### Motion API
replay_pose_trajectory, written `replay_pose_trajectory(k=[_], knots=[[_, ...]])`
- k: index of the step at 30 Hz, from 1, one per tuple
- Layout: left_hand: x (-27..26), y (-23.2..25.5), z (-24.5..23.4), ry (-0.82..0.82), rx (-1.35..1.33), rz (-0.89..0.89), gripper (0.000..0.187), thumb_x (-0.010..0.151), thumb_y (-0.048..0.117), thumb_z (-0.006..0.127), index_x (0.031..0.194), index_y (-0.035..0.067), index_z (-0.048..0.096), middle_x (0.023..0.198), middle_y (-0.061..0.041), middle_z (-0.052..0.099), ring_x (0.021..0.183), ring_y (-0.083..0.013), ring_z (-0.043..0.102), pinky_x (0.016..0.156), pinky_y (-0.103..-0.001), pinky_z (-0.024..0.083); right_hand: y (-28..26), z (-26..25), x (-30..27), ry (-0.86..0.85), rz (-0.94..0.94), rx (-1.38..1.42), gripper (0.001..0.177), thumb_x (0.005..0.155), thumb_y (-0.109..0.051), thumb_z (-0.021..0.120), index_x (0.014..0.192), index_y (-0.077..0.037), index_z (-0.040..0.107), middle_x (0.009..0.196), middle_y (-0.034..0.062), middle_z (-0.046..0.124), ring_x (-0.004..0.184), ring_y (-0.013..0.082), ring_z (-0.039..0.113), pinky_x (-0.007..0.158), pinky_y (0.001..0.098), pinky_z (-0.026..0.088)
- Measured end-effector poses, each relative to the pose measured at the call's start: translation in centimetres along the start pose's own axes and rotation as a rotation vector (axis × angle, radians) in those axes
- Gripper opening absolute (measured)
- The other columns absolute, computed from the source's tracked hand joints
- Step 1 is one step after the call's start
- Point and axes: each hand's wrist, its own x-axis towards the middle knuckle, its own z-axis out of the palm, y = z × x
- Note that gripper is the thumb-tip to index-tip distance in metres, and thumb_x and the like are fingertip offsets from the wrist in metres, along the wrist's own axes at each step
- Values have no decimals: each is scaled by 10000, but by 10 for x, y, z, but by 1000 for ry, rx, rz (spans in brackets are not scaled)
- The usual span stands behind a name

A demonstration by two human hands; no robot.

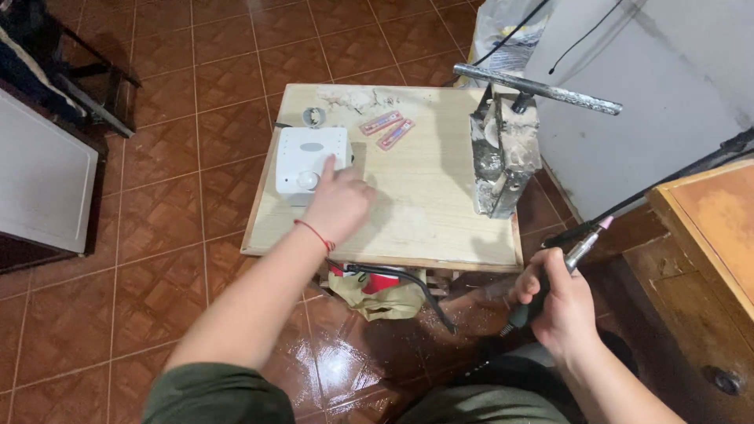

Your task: The person handles a small pink object and then works on a dental model mounted in a metal articulator. They use a metal tool to apply material to the model's teeth and gums, occasionally heating the tool over a small flame on the table.

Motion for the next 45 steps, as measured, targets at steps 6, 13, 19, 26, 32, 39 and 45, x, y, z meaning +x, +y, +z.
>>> replay_pose_trajectory(k=[6, 13, 19, 26, 32, 39, 45], knots=[[8, -15, 12, -290, 396, 17, 240, 859, 101, 592, 1031, 172, 744, 957, 13, 748, 1100, -308, 554, 1041, -752, 341, 10, -14, 3, 57, 63, 39, 320, 1058, -394, 597, 1021, -77, 578, 662, 80, 444, 450, 162, 379, 463, 293, 346], [2, -37, 76, 170, 353, 95, 136, 888, 155, 575, 836, 103, 689, 691, -150, 620, 956, -394, 523, 932, -841, 326, 30, -32, 8, 24, -62, 39, 366, 1117, -390, 530, 1040, -36, 581, 648, 116, 434, 385, 217, 444, 433, 422, 487], [2, 3, 25, 234, 171, 46, 43, 833, 104, 661, 856, 95, 695, 710, -103, 679, 901, -300, 661, 1083, -636, 382, 5, -18, -16, -28, -96, -185, 381, 1144, -288, 390, 1089, 51, 554, 600, 182, 507, 377, 286, 539, 437, 466, 524], [-12, 134, -29, 305, -845, -91, 121, 895, 185, 761, 989, 170, 686, 1020, -15, 738, 1085, -264, 664, 1178, -534, 336, -10, -13, -21, -296, -273, -850, 438, 979, -164, 571, 1407, -81, 535, 703, 129, 736, 555, 256, 730, 634, 436, 590], [-10, 193, -39, 426, -1367, -158, 80, 906, 134, 764, 971, 101, 731, 975, -31, 795, 1070, -259, 711, 1158, -529, 399, -25, -1, -28, -480, -323, -1042, 151, 984, -245, 590, 1015, -110, 652, 714, 158, 645, 651, 387, 669, 636, 480, 568], [-4, 208, -43, 506, -1385, -141, 93, 880, 155, 807, 946, 101, 770, 974, -9, 811, 1019, -219, 714, 1142, -485, 451, -17, -9, -32, -433, -378, -1064, 385, 904, -444, 728, 735, -121, 606, 572, 97, 563, 544, 331, 602, 565, 416, 522], [-3, 206, -51, 526, -1345, -92, 79, 893, 145, 795, 940, 94, 758, 1002, -10, 811, 996, -233, 718, 1139, -493, 435, -17, -8, -32, -443, -376, -1059, 420, 932, -432, 699, 719, -98, 560, 578, 126, 563, 565, 375, 626, 560, 433, 539]])
